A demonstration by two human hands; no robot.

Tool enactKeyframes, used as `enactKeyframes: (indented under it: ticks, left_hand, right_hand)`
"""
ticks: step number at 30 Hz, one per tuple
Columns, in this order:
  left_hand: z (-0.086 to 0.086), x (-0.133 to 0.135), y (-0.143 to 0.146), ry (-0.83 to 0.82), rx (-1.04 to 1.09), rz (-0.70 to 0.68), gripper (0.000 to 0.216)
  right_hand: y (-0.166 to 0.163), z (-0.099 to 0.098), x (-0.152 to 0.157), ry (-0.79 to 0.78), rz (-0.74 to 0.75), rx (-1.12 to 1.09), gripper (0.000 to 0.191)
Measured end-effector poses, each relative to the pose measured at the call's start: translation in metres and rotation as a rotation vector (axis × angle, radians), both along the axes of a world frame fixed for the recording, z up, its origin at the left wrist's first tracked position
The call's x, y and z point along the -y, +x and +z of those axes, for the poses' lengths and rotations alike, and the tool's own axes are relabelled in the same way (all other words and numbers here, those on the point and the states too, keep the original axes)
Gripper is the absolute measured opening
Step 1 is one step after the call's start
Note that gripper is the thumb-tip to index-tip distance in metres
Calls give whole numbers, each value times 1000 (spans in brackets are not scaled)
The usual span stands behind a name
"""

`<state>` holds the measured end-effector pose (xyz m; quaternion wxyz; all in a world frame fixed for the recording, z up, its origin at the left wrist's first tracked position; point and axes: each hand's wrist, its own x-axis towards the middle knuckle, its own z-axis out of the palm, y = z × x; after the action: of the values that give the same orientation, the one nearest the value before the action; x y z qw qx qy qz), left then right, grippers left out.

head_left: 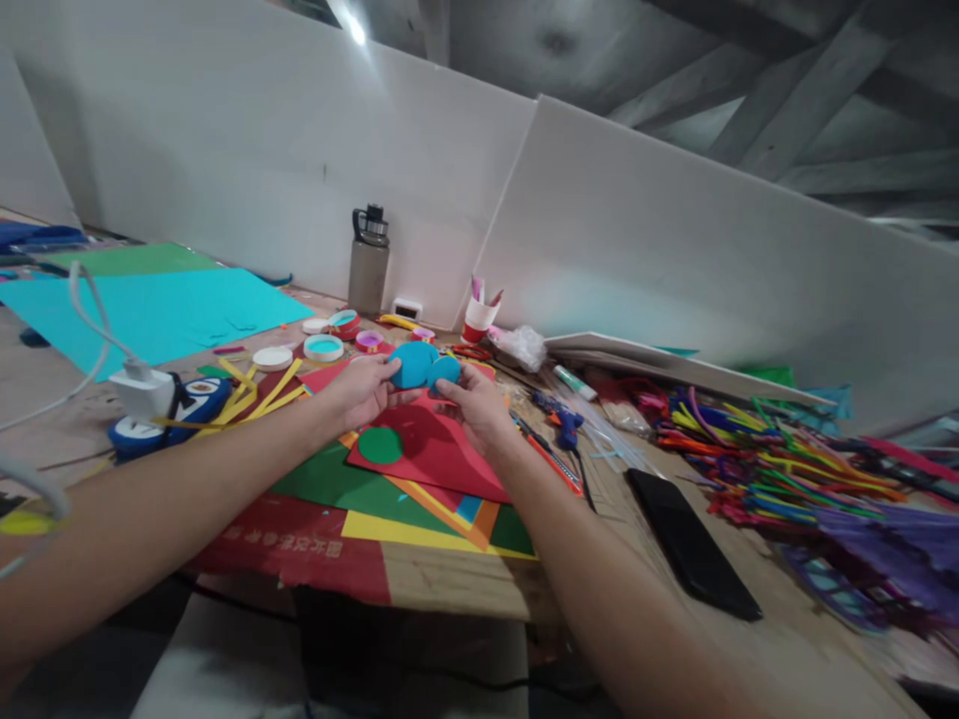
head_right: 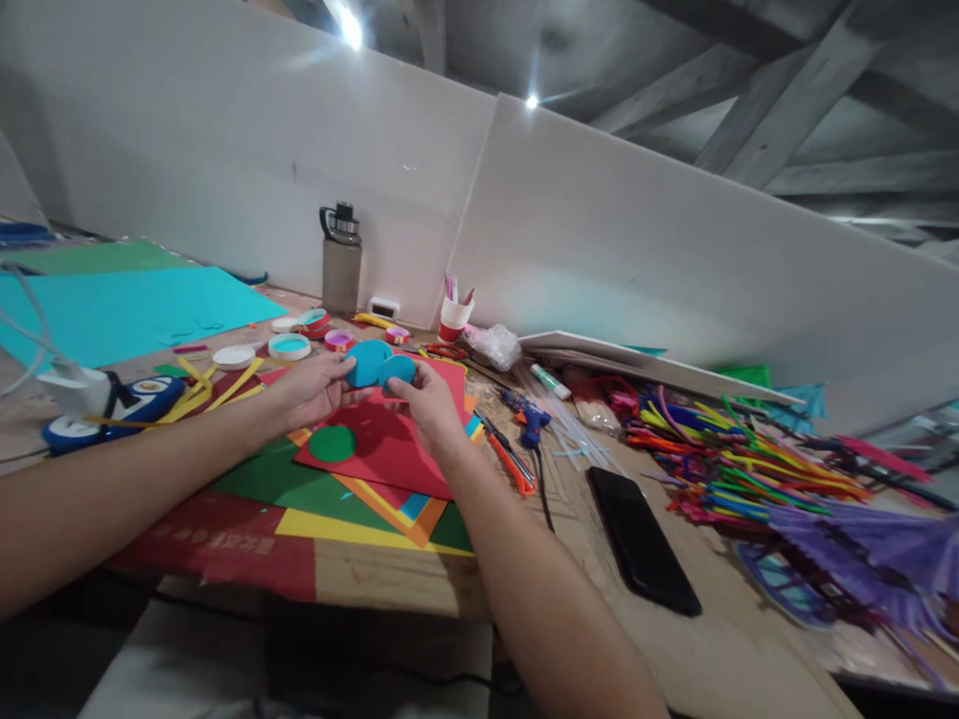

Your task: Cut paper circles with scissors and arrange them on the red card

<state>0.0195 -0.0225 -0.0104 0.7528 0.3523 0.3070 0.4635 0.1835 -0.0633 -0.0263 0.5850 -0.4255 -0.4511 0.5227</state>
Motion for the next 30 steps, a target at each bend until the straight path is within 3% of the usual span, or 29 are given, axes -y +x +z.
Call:
enactKeyframes:
  ticks: [4,9,15,21,30]
  left_hand:
    - [2,-1,-1,-14,-30,-15,19]
    - [3,-1,-2,-62,-25,-45,20]
    - [2,-3,-5,-59,-57,-90,20]
    - [-1,-6,-6,-69,-15,-152,27]
    - [1,-5,-3,-107,7,-117,27]
  right_hand:
    - [3,1,-2,-11,69,21,45]
    - [7,0,-4,34,124,76,62]
    - [9,1,-3,-16,72,113,46]
    - [9,2,-3,-52,67,29,41]
    - [13,1,-7,-124,-1,-15,37]
